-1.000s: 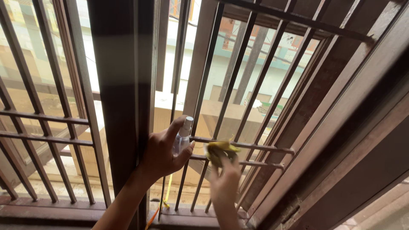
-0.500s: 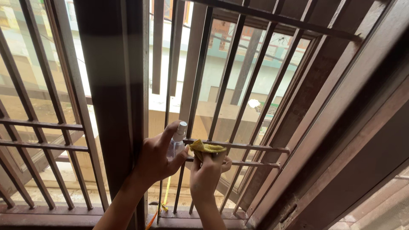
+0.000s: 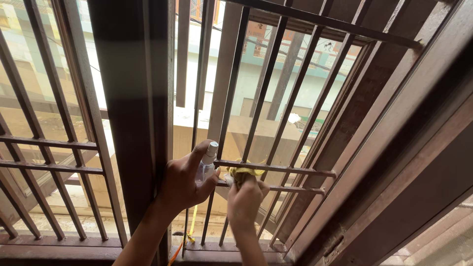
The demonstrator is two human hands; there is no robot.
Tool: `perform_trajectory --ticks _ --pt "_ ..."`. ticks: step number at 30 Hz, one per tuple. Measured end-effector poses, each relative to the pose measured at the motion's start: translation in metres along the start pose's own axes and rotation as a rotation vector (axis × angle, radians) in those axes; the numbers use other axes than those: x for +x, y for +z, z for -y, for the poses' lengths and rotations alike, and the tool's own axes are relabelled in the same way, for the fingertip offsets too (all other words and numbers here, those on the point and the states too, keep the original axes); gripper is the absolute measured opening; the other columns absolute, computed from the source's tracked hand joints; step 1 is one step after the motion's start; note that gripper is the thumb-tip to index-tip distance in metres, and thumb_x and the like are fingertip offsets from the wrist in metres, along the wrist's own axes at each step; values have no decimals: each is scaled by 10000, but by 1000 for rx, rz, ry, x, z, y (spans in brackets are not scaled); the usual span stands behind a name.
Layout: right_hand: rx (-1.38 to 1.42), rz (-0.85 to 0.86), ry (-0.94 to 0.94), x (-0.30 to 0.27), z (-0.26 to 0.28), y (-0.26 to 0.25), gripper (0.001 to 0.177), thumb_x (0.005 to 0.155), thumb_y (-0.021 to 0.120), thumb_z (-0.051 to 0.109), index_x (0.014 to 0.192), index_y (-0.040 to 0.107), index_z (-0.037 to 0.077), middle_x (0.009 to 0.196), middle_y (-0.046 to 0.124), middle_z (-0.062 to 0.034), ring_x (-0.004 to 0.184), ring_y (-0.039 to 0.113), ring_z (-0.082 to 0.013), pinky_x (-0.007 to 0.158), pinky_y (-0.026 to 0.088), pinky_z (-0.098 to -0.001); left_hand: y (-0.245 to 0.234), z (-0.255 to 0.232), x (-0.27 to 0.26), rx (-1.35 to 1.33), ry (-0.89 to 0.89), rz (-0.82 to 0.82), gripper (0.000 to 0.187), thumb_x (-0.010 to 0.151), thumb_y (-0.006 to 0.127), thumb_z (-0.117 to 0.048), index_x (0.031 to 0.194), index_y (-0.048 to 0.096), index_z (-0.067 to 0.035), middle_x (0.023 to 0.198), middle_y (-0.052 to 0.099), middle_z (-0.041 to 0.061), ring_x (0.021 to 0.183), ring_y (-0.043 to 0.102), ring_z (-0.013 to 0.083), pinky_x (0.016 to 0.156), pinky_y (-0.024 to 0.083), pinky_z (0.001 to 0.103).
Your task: The person cleans a metal window grille by repeatedly spraying a clear liquid from a small bottle and wiping the bars with a yellow cloth. The person works methodically across different sections of the grille, alternating between spraying and wiping motions.
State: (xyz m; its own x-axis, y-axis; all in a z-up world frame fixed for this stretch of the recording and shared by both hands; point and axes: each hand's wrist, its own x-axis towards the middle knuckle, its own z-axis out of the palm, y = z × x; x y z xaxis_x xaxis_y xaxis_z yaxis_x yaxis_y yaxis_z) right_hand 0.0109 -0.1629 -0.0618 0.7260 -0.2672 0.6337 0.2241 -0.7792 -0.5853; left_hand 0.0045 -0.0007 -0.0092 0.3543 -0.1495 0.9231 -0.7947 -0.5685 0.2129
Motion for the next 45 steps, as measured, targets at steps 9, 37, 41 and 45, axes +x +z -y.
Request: perform_trajectory --ticks 9,37,41,45 --pt "345 -59 10 -9 -4 -14 242 822 740 96 1032 662 5 945 695 -172 929 633 -309 872 447 -433 6 6 -1 -4 19 12 567 972 567 -426 1419 475 -91 776 712 118 633 740 241 576 635 376" --pt "339 -178 -114 21 -59 -12 180 969 619 103 1104 520 38 820 674 -104 712 659 -237 600 538 -360 107 -34 6 -229 74 -31 559 966 629 -278 1477 506 -89 955 761 144 590 711 161 547 657 298" --pt "349 -132 -89 7 -70 -38 299 900 648 75 1194 622 21 1020 733 -151 898 742 -240 731 594 -395 103 -54 -1 -44 146 -100 587 921 612 -172 1496 502 -125 1109 750 163 860 764 261 738 662 365" --pt "112 -298 -227 -2 -56 -62 326 904 676 175 1183 639 10 1030 771 -122 922 746 -276 967 408 -531 101 -65 9 -127 35 -172 597 875 689 -185 1445 524 -119 1024 743 178 860 756 319 729 626 407"
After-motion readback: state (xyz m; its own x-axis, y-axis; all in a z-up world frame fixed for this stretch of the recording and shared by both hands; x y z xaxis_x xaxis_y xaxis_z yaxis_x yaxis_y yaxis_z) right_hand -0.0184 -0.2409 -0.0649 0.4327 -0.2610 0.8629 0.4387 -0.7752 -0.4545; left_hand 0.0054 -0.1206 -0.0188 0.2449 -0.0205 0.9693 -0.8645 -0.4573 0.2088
